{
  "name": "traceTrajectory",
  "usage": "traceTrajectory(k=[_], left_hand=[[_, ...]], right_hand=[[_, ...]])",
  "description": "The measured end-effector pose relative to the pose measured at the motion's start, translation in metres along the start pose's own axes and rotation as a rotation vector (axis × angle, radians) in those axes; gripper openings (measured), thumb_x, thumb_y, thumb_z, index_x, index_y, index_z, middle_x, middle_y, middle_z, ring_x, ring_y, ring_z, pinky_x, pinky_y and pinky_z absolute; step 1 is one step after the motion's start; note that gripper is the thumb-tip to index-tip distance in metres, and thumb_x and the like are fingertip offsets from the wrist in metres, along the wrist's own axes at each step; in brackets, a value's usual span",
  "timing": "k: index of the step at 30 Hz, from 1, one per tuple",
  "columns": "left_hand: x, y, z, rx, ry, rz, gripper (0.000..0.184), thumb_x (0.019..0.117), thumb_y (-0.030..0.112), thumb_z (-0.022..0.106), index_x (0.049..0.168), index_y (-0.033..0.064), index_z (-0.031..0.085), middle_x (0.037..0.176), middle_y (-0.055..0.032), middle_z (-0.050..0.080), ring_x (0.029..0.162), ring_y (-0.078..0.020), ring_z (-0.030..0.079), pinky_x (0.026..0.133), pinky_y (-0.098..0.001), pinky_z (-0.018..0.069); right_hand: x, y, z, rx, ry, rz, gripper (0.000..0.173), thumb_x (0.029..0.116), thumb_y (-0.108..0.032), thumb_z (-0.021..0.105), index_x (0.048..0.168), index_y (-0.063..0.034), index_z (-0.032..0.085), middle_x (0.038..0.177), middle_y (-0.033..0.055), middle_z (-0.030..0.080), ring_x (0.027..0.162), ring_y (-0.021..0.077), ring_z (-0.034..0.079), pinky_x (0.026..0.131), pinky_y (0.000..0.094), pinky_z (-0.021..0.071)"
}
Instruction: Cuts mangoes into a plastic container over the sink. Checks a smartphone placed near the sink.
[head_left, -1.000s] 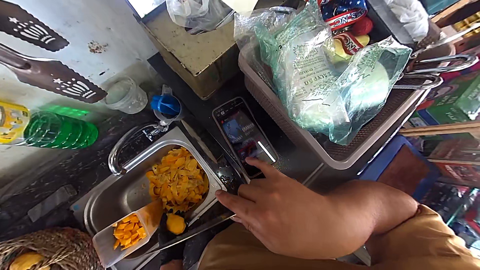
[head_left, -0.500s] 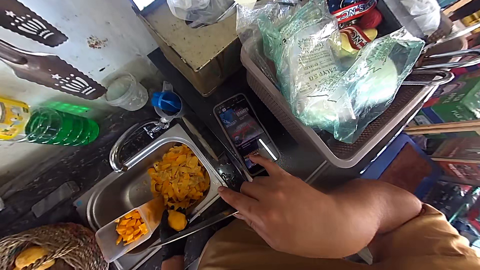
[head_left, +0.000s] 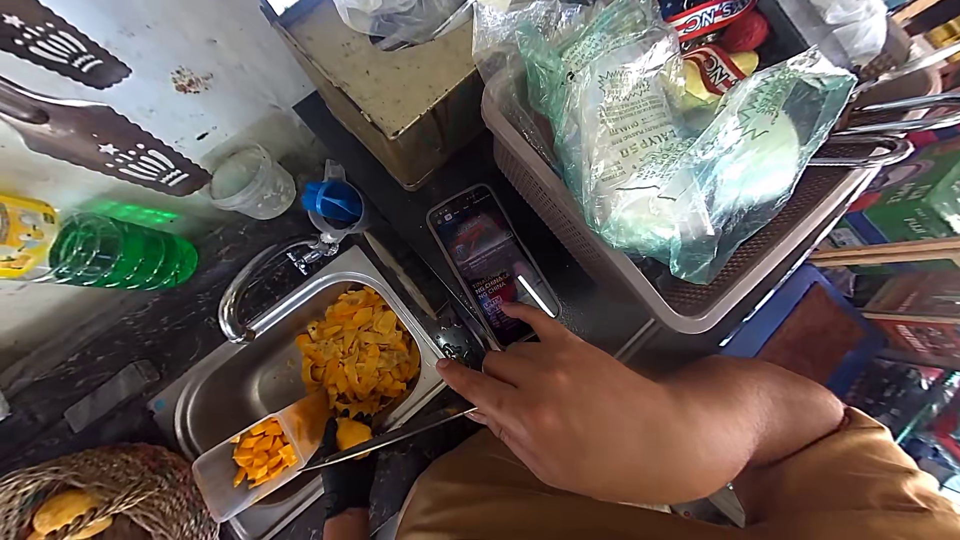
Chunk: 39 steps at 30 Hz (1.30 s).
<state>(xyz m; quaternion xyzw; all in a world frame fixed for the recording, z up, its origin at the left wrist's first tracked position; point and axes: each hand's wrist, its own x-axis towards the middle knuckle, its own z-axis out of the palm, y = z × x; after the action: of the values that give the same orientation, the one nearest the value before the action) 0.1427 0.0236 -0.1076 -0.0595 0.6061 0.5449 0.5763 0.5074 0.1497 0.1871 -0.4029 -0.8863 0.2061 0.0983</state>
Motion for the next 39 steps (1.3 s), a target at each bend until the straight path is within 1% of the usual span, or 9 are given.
traceTrajectory(k=[3,5,7,9,14,23,28,34,39], left_hand=[[-0.002,0.001,0.004,-0.005,0.011,-0.015,0.036,0.107,0.046,0.039,0.116,0.0173,0.058,0.096,-0.0014,0.068,0.086,-0.0137,0.07,0.074,-0.0353,0.0609],[-0.007,0.002,0.009,0.019,0.02,-0.017,0.036,0.1072,0.047,0.038,0.114,0.018,0.058,0.094,-0.0007,0.068,0.085,-0.0126,0.07,0.073,-0.0345,0.061],[-0.006,0.002,0.009,0.037,0.035,-0.019,0.036,0.107,0.047,0.038,0.116,0.0178,0.057,0.096,-0.0009,0.068,0.086,-0.0131,0.07,0.073,-0.0351,0.0607],[-0.005,0.001,0.007,0.054,0.043,-0.01,0.037,0.1073,0.046,0.037,0.119,0.0175,0.057,0.099,-0.0015,0.068,0.087,-0.014,0.07,0.074,-0.036,0.0606],[0.0,0.001,0.001,0.053,0.003,0.008,0.034,0.1078,0.044,0.037,0.117,0.018,0.057,0.096,-0.0013,0.068,0.086,-0.0144,0.069,0.075,-0.0368,0.0606],[0.002,0.001,0.002,0.045,0.012,-0.019,0.037,0.1065,0.048,0.038,0.114,0.0173,0.058,0.094,-0.0022,0.068,0.084,-0.0155,0.069,0.071,-0.0375,0.0605],[0.005,0.0,-0.002,0.036,0.019,-0.017,0.036,0.1062,0.047,0.039,0.115,0.0176,0.058,0.097,-0.0028,0.068,0.088,-0.0155,0.07,0.075,-0.0386,0.0606],[0.003,0.001,0.001,0.013,0.011,-0.018,0.037,0.1071,0.047,0.038,0.116,0.0168,0.058,0.097,-0.0023,0.069,0.087,-0.0151,0.07,0.075,-0.0363,0.0608],[-0.005,0.005,0.01,0.086,0.032,-0.008,0.035,0.1073,0.046,0.038,0.115,0.0181,0.058,0.094,-0.0007,0.068,0.085,-0.0133,0.07,0.073,-0.0346,0.061]], right_hand=[[0.001,0.002,0.0,-0.02,-0.013,0.011,0.041,0.1081,-0.03,0.044,0.142,-0.0139,0.06,0.085,0.0022,0.068,0.075,0.0188,0.067,0.099,0.0524,0.048],[0.003,0.004,0.001,-0.002,-0.018,0.026,0.04,0.1087,-0.03,0.045,0.142,-0.0128,0.059,0.086,0.003,0.069,0.078,0.0195,0.069,0.105,0.058,0.046],[0.005,0.004,0.001,0.034,-0.014,0.024,0.04,0.1093,-0.029,0.045,0.143,-0.0119,0.058,0.087,0.0044,0.069,0.08,0.0207,0.07,0.112,0.0655,0.0391],[0.003,0.002,0.0,0.046,0.001,-0.002,0.04,0.1089,-0.029,0.046,0.143,-0.0122,0.059,0.086,0.0043,0.068,0.079,0.0207,0.07,0.113,0.0666,0.0371],[0.001,0.0,0.001,0.016,-0.01,-0.001,0.039,0.1085,-0.027,0.046,0.141,-0.0126,0.06,0.087,0.0034,0.069,0.078,0.0201,0.069,0.109,0.0646,0.0416],[0.001,0.001,0.001,0.002,-0.003,0.015,0.039,0.1085,-0.028,0.045,0.142,-0.0132,0.06,0.086,0.0032,0.069,0.077,0.0198,0.069,0.108,0.0631,0.0425],[0.001,0.002,0.0,-0.008,-0.008,0.018,0.04,0.1084,-0.029,0.045,0.141,-0.0128,0.06,0.087,0.0036,0.069,0.077,0.0202,0.069,0.108,0.0633,0.0431],[0.0,0.002,0.0,-0.023,-0.014,0.026,0.04,0.1085,-0.03,0.044,0.142,-0.0131,0.06,0.086,0.0036,0.068,0.075,0.0204,0.068,0.106,0.061,0.0445],[0.003,0.004,0.001,-0.014,-0.015,0.042,0.04,0.1085,-0.03,0.045,0.142,-0.0124,0.06,0.086,0.0035,0.069,0.076,0.0204,0.069,0.104,0.0601,0.0462]])
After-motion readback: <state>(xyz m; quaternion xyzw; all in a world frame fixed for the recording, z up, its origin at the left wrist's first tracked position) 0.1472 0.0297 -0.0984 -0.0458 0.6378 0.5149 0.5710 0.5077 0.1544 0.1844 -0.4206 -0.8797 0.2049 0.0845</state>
